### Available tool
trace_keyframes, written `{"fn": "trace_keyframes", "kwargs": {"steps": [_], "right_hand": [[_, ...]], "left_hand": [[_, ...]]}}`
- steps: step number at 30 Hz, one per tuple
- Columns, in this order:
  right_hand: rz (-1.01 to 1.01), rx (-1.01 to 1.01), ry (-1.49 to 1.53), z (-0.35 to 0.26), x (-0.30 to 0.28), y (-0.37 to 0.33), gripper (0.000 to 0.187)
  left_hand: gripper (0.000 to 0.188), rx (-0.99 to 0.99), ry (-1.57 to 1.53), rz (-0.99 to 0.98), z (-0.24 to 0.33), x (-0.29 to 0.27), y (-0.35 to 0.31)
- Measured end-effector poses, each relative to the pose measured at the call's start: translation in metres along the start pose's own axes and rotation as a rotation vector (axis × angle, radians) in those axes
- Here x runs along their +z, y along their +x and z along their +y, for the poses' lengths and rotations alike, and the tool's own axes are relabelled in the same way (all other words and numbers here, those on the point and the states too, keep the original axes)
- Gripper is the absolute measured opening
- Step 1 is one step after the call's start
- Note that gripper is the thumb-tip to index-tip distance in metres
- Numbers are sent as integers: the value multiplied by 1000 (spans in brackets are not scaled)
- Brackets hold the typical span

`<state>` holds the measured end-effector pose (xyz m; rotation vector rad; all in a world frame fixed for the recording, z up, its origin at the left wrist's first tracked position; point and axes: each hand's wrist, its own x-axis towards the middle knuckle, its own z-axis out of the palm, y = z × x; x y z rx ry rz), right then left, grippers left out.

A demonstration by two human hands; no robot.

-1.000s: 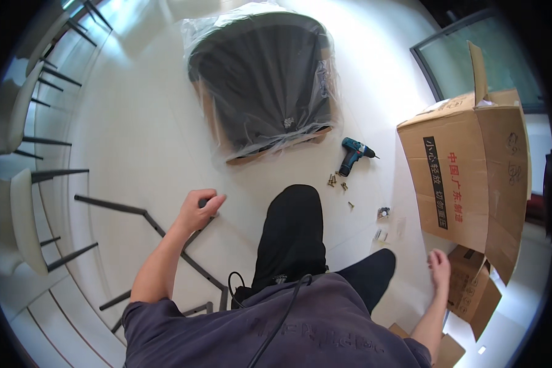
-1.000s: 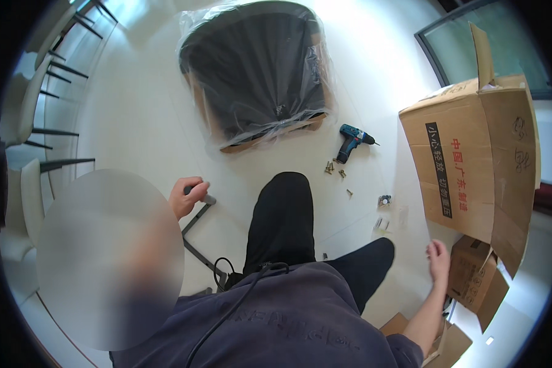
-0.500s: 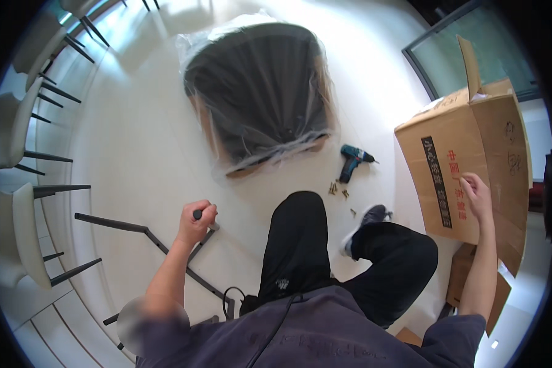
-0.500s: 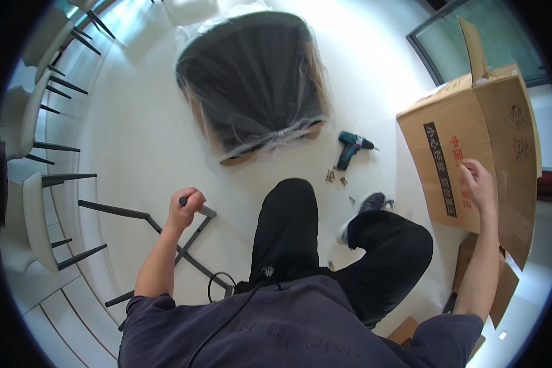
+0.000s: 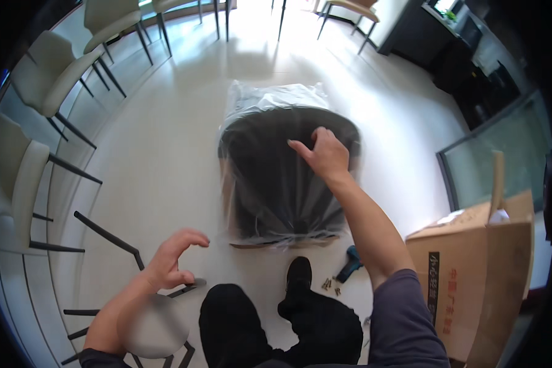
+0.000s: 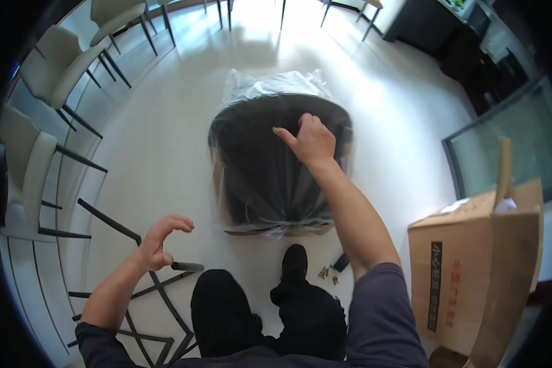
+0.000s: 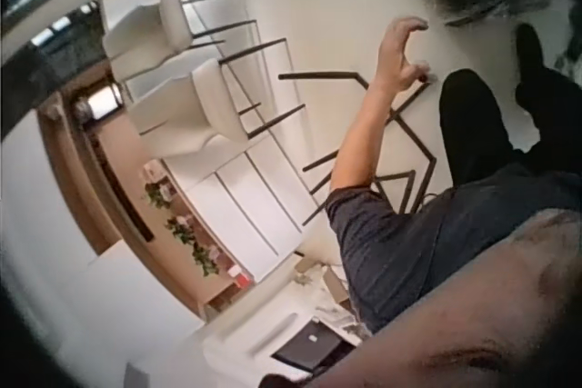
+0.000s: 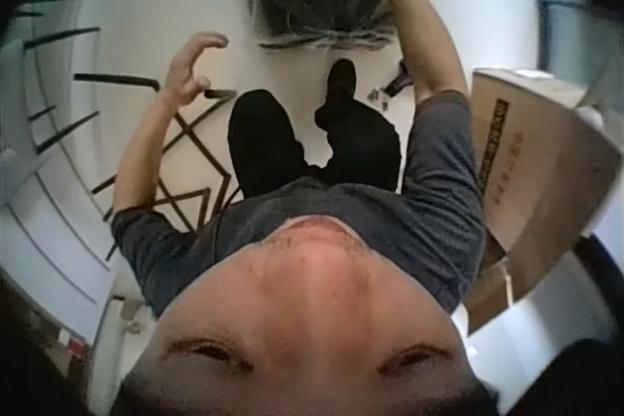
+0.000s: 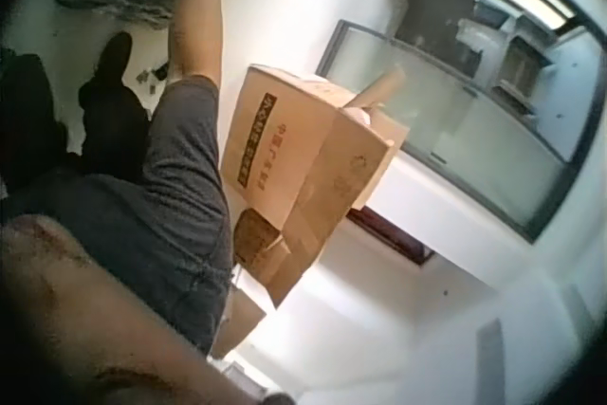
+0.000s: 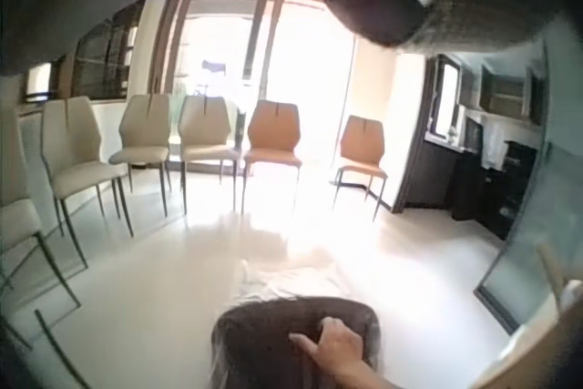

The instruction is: Assembling a chair by attaching the seat to the metal frame using screws and an electric drill.

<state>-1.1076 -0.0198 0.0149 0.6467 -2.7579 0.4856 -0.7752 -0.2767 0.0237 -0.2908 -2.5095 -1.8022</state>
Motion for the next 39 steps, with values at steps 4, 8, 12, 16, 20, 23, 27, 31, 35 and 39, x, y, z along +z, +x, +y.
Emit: {"fn": "trace_keyframes", "kwargs": {"steps": [4,8,12,16,20,23,27,31,35,39], "right_hand": [[141,-132,-195,-18,58,28,42],[223,-306,20,3,64,34,32],[193,-468,-22,9,47,42,21],[238,-533,-44,4,34,43,14],[343,-565,-12,0,36,40,10],[455,-551,134,0,40,38,9],[331,-518,229,7,37,37,10],[177,-442,284,18,31,41,11],[47,-395,344,20,33,51,12],[-78,-375,504,19,36,45,12]], "left_hand": [[71,104,74,9,0,5,77],[63,218,69,13,-5,26,150],[47,234,336,49,-2,30,211],[33,282,843,215,-16,21,279],[22,528,1090,277,-40,15,329],[18,585,1062,202,-56,13,346],[20,504,846,-46,-61,-2,350],[15,348,826,-145,-55,5,356],[15,261,947,-84,-50,12,350],[16,438,1105,83,-61,24,348]]}}
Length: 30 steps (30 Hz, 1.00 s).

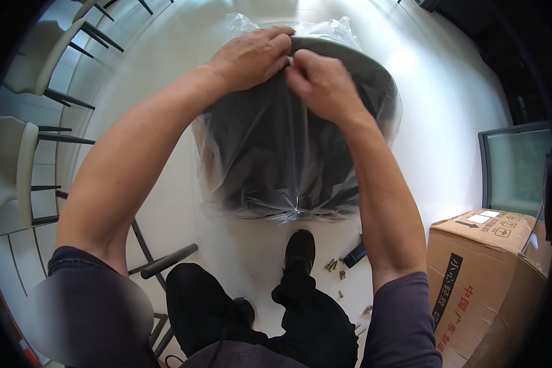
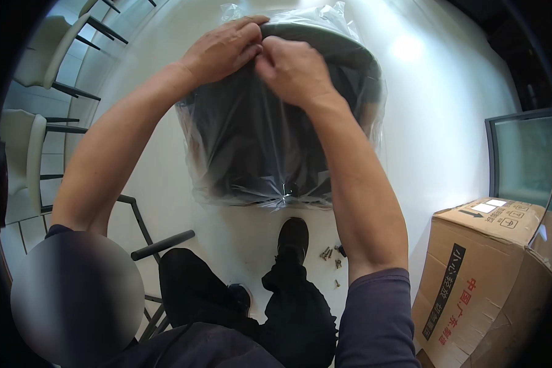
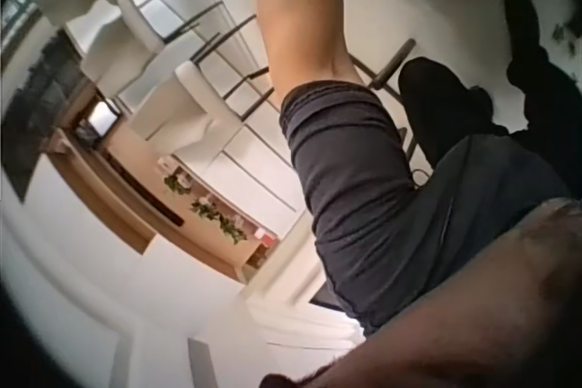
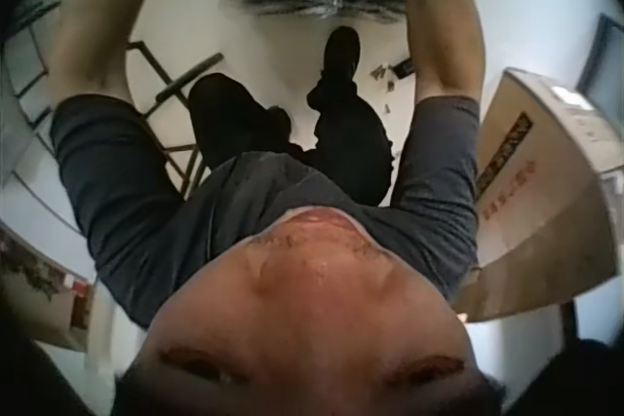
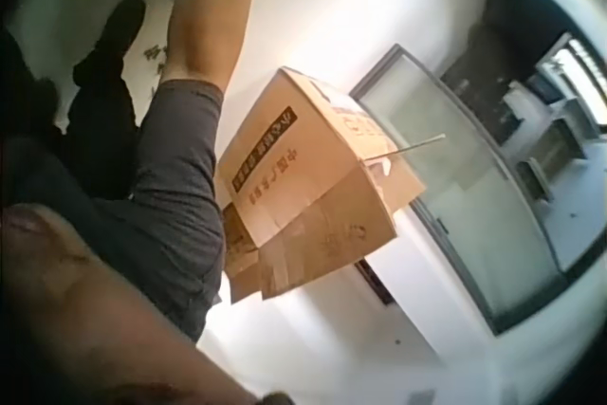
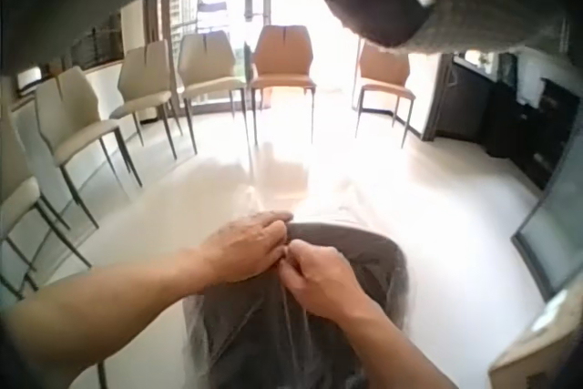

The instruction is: Assembling a chair by attaching the seat to the metal frame using screws and an electric drill.

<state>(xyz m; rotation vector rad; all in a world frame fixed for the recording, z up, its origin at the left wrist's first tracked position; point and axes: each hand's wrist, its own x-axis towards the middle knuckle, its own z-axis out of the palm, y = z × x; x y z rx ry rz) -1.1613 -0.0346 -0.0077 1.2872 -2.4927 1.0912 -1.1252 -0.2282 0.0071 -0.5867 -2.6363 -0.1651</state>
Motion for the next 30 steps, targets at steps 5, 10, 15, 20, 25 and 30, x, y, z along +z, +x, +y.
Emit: {"fn": "trace_keyframes", "kwargs": {"steps": [5,10,15,20,25,30], "right_hand": [[-276,-26,32,-58,48,-93,9],[-214,-46,-27,-70,53,-117,12],[88,-315,334,-53,57,-66,9],[-486,-133,394,-88,138,-141,2],[-1431,-145,729,-118,184,-341,14],[-1772,234,901,-71,154,-388,24]], "left_hand": [[19,-270,-53,87,-2,16,7],[37,-332,-338,-107,-12,2,17],[34,-384,-438,-129,-15,-5,8],[37,-375,-421,24,-6,5,14],[37,-501,-250,-283,-22,20,13],[42,-367,-856,-57,-18,23,-1]]}}
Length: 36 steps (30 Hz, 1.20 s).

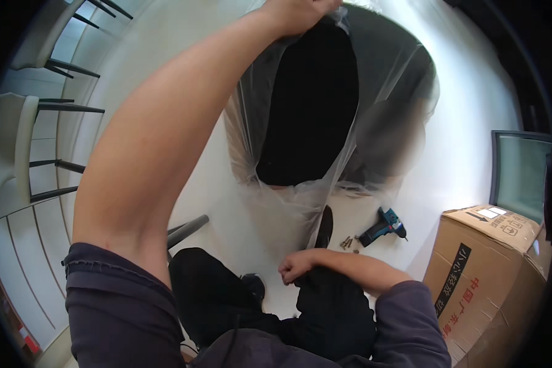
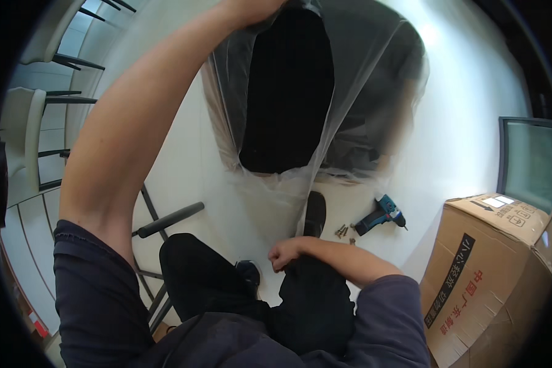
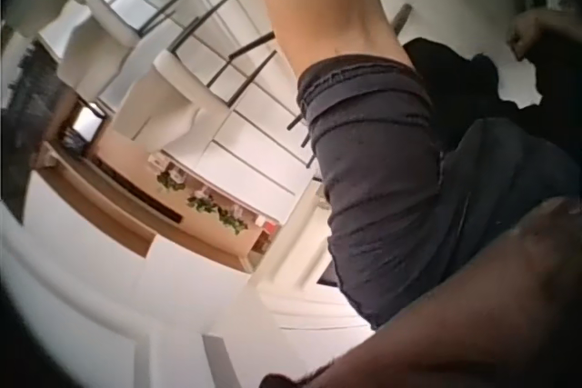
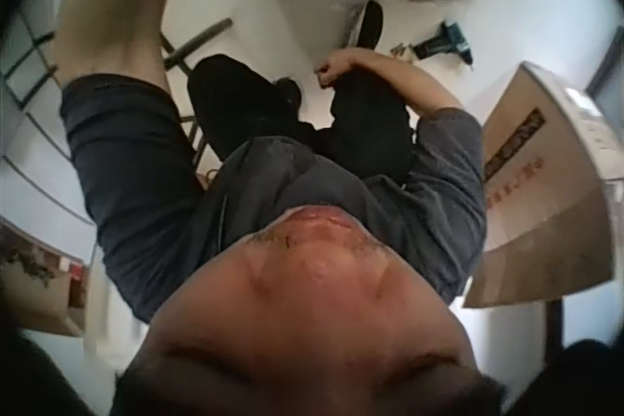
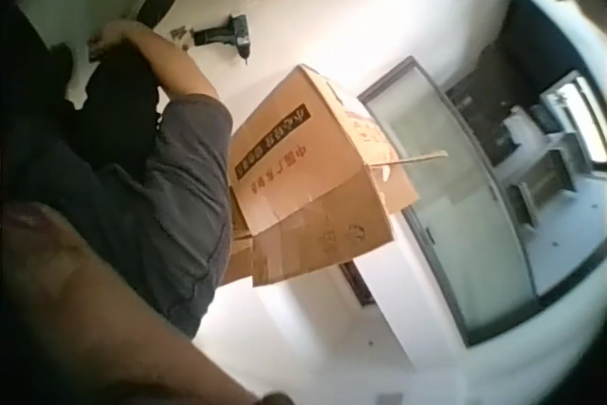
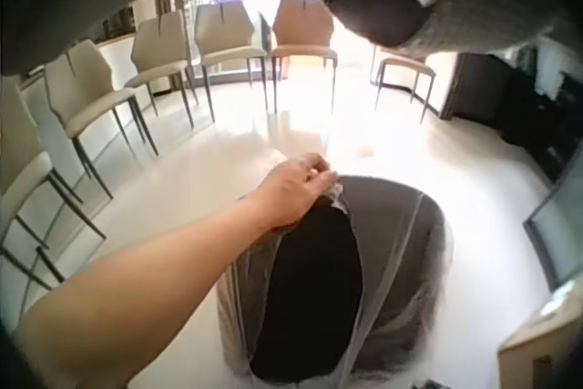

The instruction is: Assembling a chair by attaching the seat to the metal frame using screws and an electric drill.

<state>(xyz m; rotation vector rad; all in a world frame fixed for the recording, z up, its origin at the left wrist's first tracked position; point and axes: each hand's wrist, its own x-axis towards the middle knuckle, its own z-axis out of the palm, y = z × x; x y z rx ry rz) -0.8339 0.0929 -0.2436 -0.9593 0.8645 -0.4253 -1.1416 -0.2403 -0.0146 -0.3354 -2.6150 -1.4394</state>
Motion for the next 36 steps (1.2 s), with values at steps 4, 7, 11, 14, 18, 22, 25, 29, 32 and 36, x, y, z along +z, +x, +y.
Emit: {"fn": "trace_keyframes", "kwargs": {"steps": [4,7,11,14,18,22,25,29,32,36], "right_hand": [[154,71,-250,-68,-24,-18,27],[477,-10,-767,-132,-45,-49,26],[1239,-235,-1287,-177,-144,-106,20],[980,286,-1365,-176,-169,-143,17],[968,368,-1279,-149,-118,-185,21],[1156,275,-1320,-123,-115,-203,21],[1165,224,-1327,-117,-131,-209,22],[1038,279,-1473,-136,-152,-245,26],[937,273,-1549,-165,-178,-262,31],[859,117,-1746,-205,-200,-266,34]], "left_hand": [[28,358,260,-7,34,26,-48],[22,479,730,-342,41,59,-138],[28,-174,629,-900,12,68,-215],[35,-193,722,-1178,9,66,-253],[45,-357,644,-1033,0,50,-289],[54,-450,658,-874,-35,32,-289],[58,-498,649,-810,-44,24,-282],[60,-690,477,-840,-22,12,-254],[29,-287,687,-607,15,-6,-209],[49,527,972,116,47,13,-87]]}}
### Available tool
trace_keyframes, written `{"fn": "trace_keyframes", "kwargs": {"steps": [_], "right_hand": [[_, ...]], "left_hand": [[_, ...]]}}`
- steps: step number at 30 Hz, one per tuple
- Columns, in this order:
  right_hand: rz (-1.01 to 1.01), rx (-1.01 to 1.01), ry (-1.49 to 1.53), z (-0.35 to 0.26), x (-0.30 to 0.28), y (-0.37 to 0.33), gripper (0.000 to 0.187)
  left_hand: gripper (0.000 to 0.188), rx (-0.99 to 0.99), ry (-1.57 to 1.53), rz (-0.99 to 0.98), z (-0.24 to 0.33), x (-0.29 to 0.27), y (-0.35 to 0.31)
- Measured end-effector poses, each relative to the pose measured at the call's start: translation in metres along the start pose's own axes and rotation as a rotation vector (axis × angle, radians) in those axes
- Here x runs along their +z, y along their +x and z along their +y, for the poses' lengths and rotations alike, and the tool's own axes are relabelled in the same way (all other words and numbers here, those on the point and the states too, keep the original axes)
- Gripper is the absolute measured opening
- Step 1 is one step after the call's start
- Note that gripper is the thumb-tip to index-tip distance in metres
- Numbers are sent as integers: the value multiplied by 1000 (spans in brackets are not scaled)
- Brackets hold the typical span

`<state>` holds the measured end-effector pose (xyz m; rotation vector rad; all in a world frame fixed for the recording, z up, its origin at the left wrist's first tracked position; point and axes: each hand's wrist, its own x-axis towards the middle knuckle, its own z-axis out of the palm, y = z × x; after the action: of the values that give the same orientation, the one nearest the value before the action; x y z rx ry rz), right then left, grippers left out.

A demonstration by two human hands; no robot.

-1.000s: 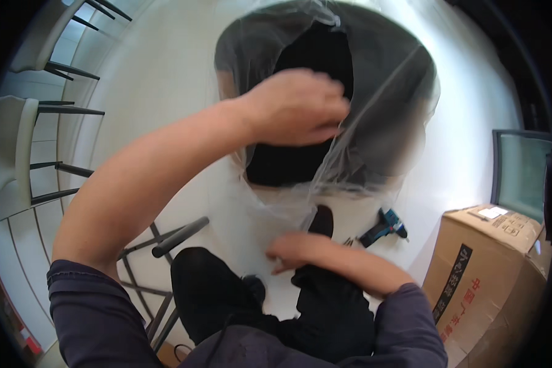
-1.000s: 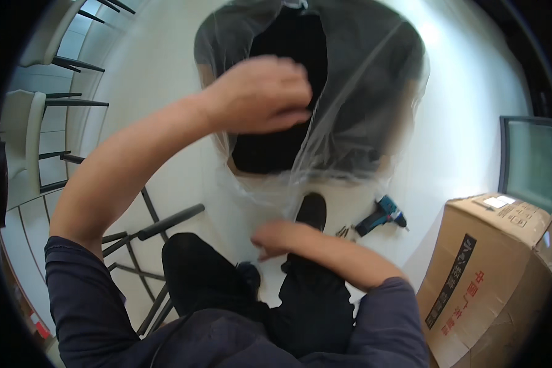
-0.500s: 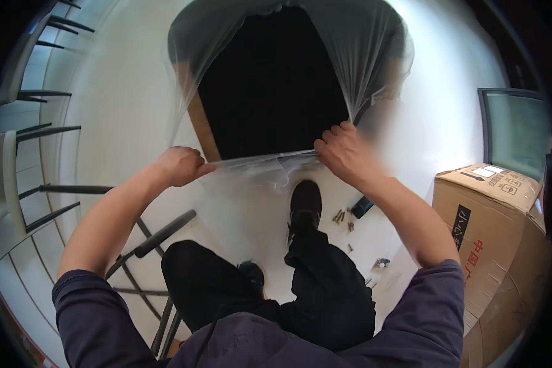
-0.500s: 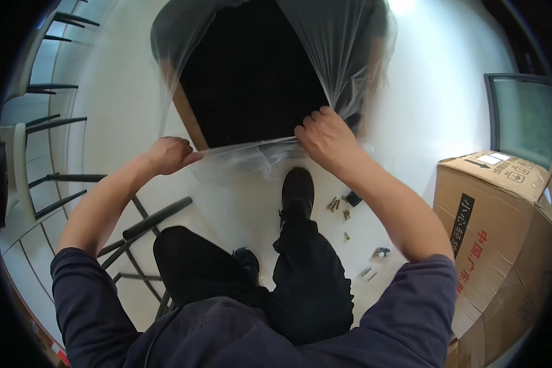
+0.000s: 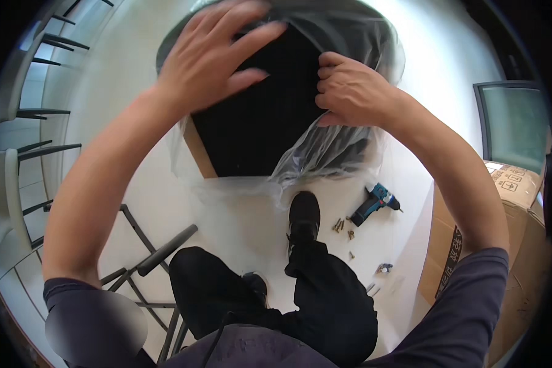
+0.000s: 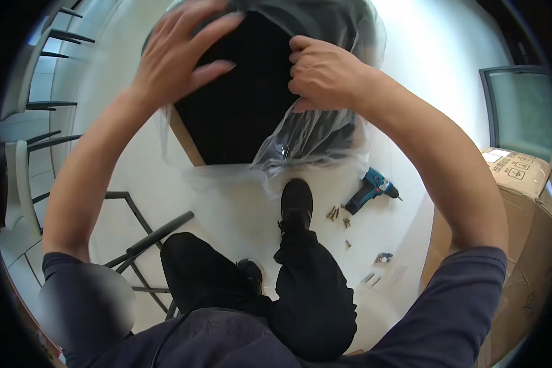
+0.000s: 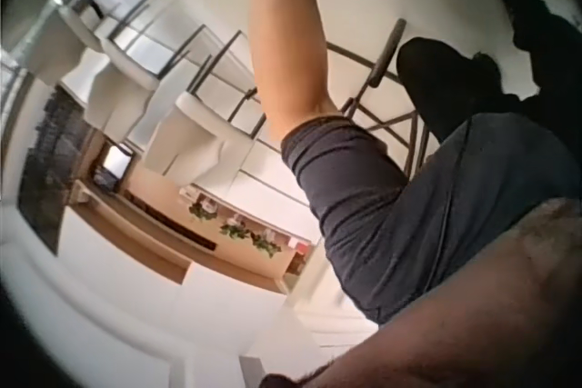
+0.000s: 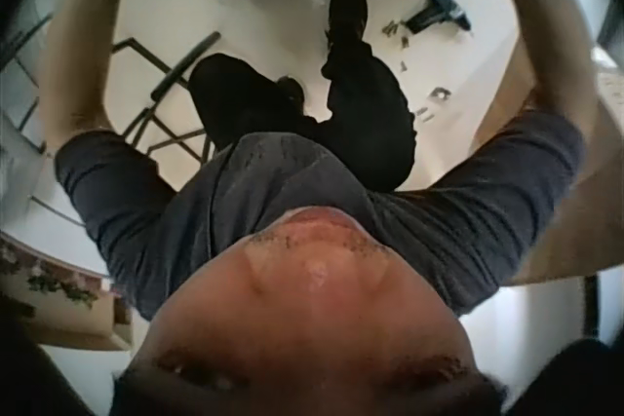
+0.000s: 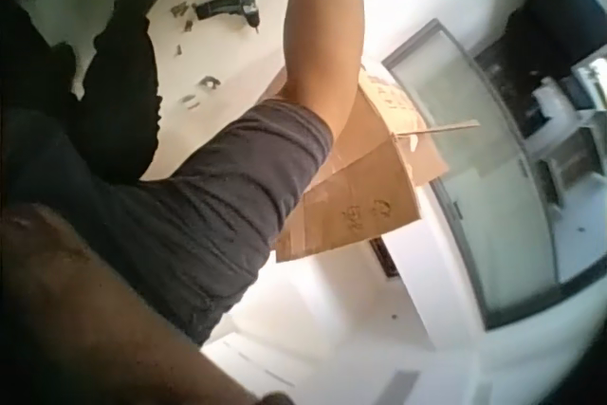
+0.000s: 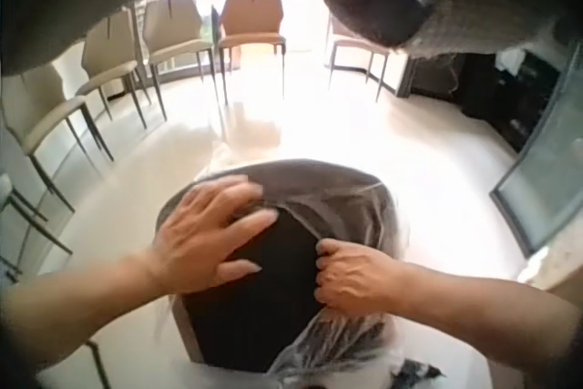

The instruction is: Assembling a chair by attaching the seat to the metal frame using screws and an electric drill.

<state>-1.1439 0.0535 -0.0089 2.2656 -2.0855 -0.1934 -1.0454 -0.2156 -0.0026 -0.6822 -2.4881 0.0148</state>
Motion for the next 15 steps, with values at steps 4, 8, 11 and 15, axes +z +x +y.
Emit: {"fn": "trace_keyframes", "kwargs": {"steps": [4,8,11,15], "right_hand": [[-252,64,-100,4,-13,2,37],[-40,240,-66,-11,1,-12,40],[-118,362,-57,-35,21,-44,40],[-210,610,-104,-83,57,-119,38]], "left_hand": [[55,-206,-225,-419,-8,28,99],[64,-433,-105,-587,-8,46,109],[57,-151,218,-52,-4,51,97],[50,-269,177,-216,1,51,111]]}}
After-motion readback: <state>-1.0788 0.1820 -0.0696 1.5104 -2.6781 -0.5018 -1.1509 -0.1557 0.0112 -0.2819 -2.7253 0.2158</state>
